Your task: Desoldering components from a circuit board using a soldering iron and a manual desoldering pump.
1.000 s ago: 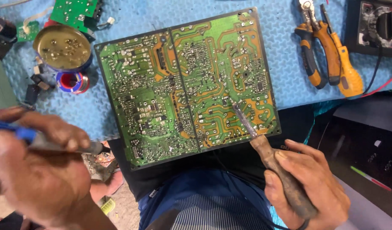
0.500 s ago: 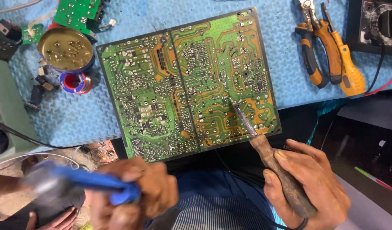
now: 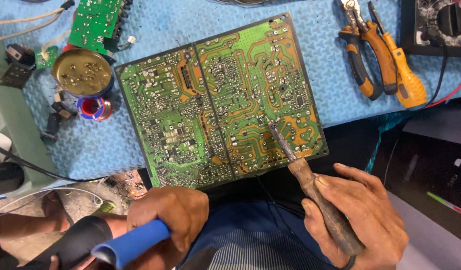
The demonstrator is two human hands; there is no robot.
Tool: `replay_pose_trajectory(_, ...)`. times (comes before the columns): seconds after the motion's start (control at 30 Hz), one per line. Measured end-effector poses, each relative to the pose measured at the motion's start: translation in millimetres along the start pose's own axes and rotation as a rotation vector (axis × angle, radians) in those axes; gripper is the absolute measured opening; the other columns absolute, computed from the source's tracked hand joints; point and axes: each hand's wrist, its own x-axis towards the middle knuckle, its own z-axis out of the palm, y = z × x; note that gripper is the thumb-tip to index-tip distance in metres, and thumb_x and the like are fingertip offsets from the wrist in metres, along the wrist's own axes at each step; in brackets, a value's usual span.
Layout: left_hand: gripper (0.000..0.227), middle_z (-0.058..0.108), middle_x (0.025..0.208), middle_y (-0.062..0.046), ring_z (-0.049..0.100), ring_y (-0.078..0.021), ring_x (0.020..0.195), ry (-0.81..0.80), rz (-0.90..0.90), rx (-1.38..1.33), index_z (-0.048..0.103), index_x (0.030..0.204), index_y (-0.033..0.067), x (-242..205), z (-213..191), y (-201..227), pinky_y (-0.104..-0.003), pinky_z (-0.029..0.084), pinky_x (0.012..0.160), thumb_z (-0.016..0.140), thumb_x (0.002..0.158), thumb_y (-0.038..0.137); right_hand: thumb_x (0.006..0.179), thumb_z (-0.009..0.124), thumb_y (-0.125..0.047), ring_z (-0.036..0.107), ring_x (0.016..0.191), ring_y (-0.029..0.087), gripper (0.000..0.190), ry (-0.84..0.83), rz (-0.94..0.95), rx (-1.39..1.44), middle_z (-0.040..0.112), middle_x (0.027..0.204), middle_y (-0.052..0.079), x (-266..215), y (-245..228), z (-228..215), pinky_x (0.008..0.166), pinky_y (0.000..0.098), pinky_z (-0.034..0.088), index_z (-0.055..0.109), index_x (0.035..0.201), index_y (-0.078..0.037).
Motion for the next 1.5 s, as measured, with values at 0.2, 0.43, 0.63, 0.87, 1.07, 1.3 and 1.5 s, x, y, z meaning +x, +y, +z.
replay_pose_trajectory(0.2, 0.053, 0.050, 0.055, 0.001, 0.039, -0.0149, 0.041, -0.113, -0.011, 0.063, 0.051, 0.075, 0.0104, 9.4, 3.8, 11.4, -0.031, 0.028, 0.041, 0.044, 0.115, 0.045, 0.084, 0.078, -0.010, 0.080, 0.096, 0.026, 0.027, -0.065, 0.030, -0.007, 0.076, 0.104, 0.018, 6.3, -6.5, -5.9, 0.102, 0.0479, 0.060, 0.064, 0.105, 0.000)
replay_pose_trajectory(0.43, 0.035, 0.034, 0.056, -0.001, 0.027, -0.0137, 0.046, 0.175, 0.070, -0.057, 0.047, 0.083, 0.0101, 13.1, 28.8, 7.3, -0.033, 0.026, 0.045, 0.058, 0.108, 0.033, 0.083, 0.079, -0.010, 0.079, 0.096, 0.024, 0.030, -0.077, 0.013, 0.008, 0.076, 0.103, 0.018, 7.4, -4.5, -5.9, 0.102, 0.0481, 0.061, 0.064, 0.107, 0.000)
replay_pose_trajectory(0.63, 0.021, 0.038, 0.082, -0.002, 0.039, -0.0137, 0.068, 0.092, 0.208, 0.183, 0.047, 0.118, 0.0142, 38.1, 34.7, 6.0, -0.031, 0.042, 0.064, 0.062, 0.108, 0.024, 0.082, 0.078, -0.011, 0.080, 0.092, 0.027, 0.022, 0.020, 0.074, 0.017, 0.076, 0.097, 0.018, 8.6, -12.2, 0.4, 0.099, 0.0486, 0.061, 0.067, 0.098, 0.000)
replay_pose_trajectory(0.87, 0.028, 0.045, 0.098, -0.004, 0.050, -0.0180, 0.088, -0.080, 0.234, 0.396, 0.038, 0.146, 0.0222, 75.2, 16.4, -32.7, -0.039, 0.060, 0.083, 0.043, 0.119, 0.016, 0.084, 0.078, -0.012, 0.080, 0.094, 0.027, 0.021, 0.034, 0.065, 0.002, 0.077, 0.099, 0.016, 7.7, -13.4, 1.1, 0.098, 0.0490, 0.062, 0.067, 0.099, -0.001)
replay_pose_trajectory(1.07, 0.033, 0.044, 0.102, -0.005, 0.049, -0.0172, 0.095, -0.172, 0.221, 0.364, 0.034, 0.151, 0.0215, 87.8, 18.7, -49.4, -0.043, 0.060, 0.096, 0.044, 0.120, 0.015, 0.083, 0.078, -0.010, 0.080, 0.094, 0.027, 0.021, 0.022, 0.073, 0.001, 0.077, 0.097, 0.018, 10.4, -14.7, 0.7, 0.097, 0.0483, 0.062, 0.067, 0.098, -0.001)
replay_pose_trajectory(1.3, 0.031, 0.044, 0.103, -0.007, 0.049, -0.0178, 0.094, -0.173, 0.175, 0.344, 0.034, 0.148, 0.0177, 89.4, 23.4, -52.3, -0.044, 0.058, 0.102, 0.046, 0.119, 0.018, 0.084, 0.077, -0.012, 0.080, 0.093, 0.026, 0.021, 0.020, 0.062, 0.017, 0.077, 0.098, 0.018, 11.8, -13.5, -0.6, 0.096, 0.0472, 0.062, 0.067, 0.099, -0.001)
replay_pose_trajectory(1.5, 0.031, 0.044, 0.100, -0.007, 0.048, -0.0192, 0.093, -0.172, 0.166, 0.319, 0.035, 0.148, 0.0189, 89.6, 24.5, -55.6, -0.045, 0.058, 0.103, 0.046, 0.119, 0.018, 0.083, 0.079, -0.010, 0.080, 0.094, 0.026, 0.021, 0.020, 0.045, 0.001, 0.077, 0.097, 0.017, 11.1, -11.3, 0.0, 0.095, 0.0469, 0.062, 0.068, 0.097, 0.000)
